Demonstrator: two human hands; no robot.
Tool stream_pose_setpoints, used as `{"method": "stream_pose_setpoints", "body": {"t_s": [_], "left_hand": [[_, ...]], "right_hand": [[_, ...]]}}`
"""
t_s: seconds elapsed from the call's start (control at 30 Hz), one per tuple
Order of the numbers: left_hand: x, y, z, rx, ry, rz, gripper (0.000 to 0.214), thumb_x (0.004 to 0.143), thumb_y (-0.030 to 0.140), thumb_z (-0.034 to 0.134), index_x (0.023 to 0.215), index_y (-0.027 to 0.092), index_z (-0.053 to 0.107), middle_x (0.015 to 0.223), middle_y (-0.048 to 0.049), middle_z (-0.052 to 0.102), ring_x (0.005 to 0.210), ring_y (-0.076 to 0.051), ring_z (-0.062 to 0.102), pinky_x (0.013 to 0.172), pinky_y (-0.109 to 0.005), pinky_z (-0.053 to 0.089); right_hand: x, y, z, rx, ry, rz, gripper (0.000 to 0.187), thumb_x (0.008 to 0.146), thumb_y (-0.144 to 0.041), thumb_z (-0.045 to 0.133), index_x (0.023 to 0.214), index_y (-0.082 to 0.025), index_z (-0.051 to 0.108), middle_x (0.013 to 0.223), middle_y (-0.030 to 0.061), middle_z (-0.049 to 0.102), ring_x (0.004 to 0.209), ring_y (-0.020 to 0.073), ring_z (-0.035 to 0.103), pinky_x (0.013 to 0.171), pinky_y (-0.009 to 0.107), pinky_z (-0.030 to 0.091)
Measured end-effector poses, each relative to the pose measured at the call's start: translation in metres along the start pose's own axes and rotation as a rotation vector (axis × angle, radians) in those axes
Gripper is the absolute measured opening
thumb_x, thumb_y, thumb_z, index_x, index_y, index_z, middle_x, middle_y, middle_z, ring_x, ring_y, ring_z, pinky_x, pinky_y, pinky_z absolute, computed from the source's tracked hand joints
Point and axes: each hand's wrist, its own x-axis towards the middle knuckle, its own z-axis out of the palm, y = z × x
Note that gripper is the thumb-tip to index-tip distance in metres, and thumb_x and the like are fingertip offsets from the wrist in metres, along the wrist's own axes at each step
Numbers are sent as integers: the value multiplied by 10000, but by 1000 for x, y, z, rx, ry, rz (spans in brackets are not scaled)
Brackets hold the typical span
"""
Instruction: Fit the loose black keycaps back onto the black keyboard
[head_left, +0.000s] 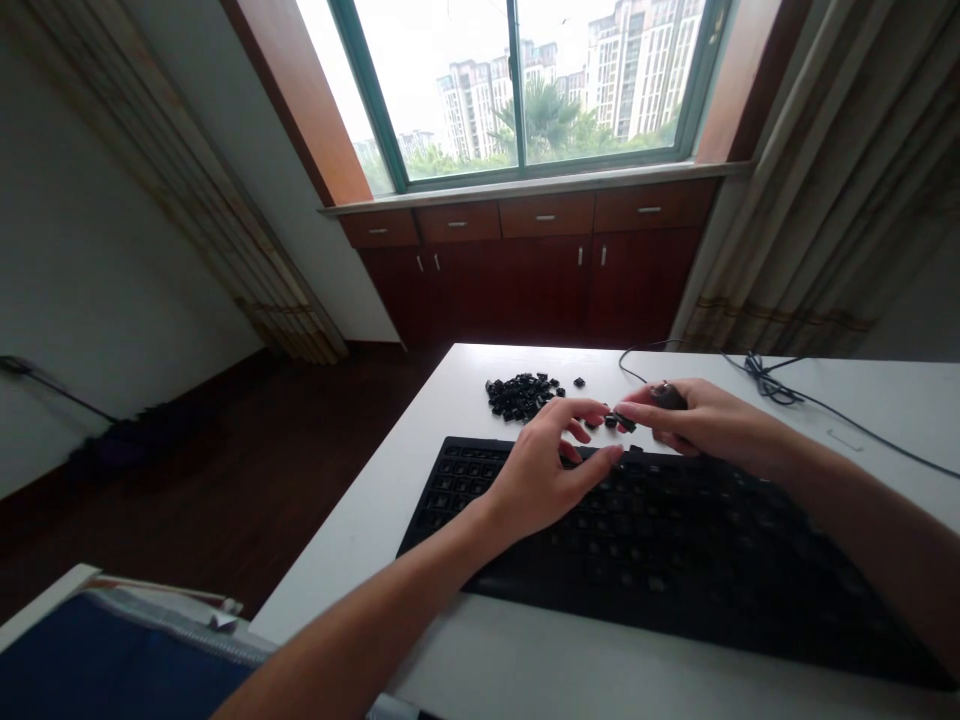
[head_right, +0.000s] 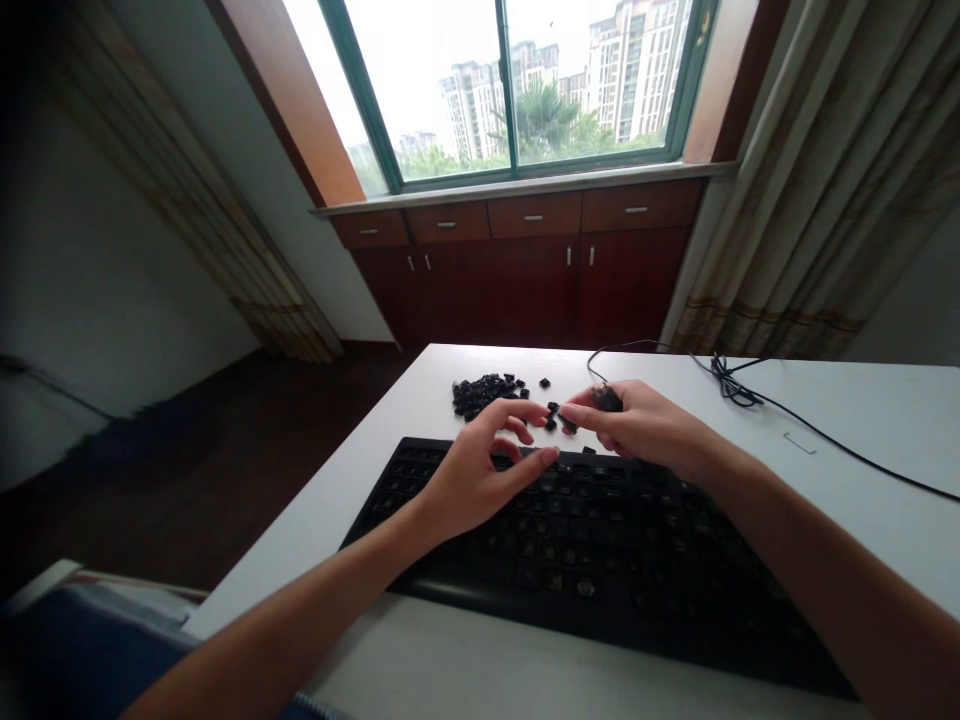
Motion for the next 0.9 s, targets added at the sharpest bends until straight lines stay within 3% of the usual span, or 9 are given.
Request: {"method": "stream_pose_setpoints", "body": {"t_s": [0.13, 0.33, 0.5, 0.63, 0.9], "left_hand": [[0, -3, 1, -13, 30, -16, 365, 881, 366, 718, 1187, 204, 602, 1135, -80, 648, 948, -160, 624, 730, -254, 556], [-1, -5, 5, -37, 54, -3, 349, 856, 354, 754, 1138, 209, 607, 1081, -44, 669, 854, -128, 617, 680, -241, 520], [-1, -7, 6, -33, 75, 1, 307, 871, 344, 732, 1120, 198, 628, 1037, -50, 673, 811, -119, 603, 640, -231, 503], [-1, -7, 7, -42, 80, 11, 269, 879, 351, 724, 1093, 205, 652, 1012, -44, 682, 787, -110, 600, 636, -224, 493], [-1, -7, 8, -95, 55, -19, 356, 858, 336, 748, 1155, 213, 596, 1006, -34, 660, 791, -112, 599, 636, -222, 499]], "right_hand": [[-4, -4, 9, 222, -106, 32, 494, 824, -628, 678, 978, -160, 702, 600, -37, 486, 520, 90, 393, 449, 217, 297], [-7, -7, 16, 308, -176, 33, 493, 833, -613, 682, 1040, -167, 706, 597, -38, 491, 512, 86, 389, 436, 210, 286], [-8, -7, 13, 276, -167, 4, 491, 859, -590, 666, 1108, -168, 685, 571, -44, 492, 489, 84, 379, 448, 223, 277], [-9, -7, 9, 211, -195, -11, 454, 869, -580, 653, 1025, -156, 700, 591, -31, 507, 503, 88, 400, 459, 230, 302], [-14, -14, 5, 101, -169, -16, 515, 854, -554, 677, 1186, -161, 685, 615, -26, 540, 504, 93, 430, 464, 239, 314]]}}
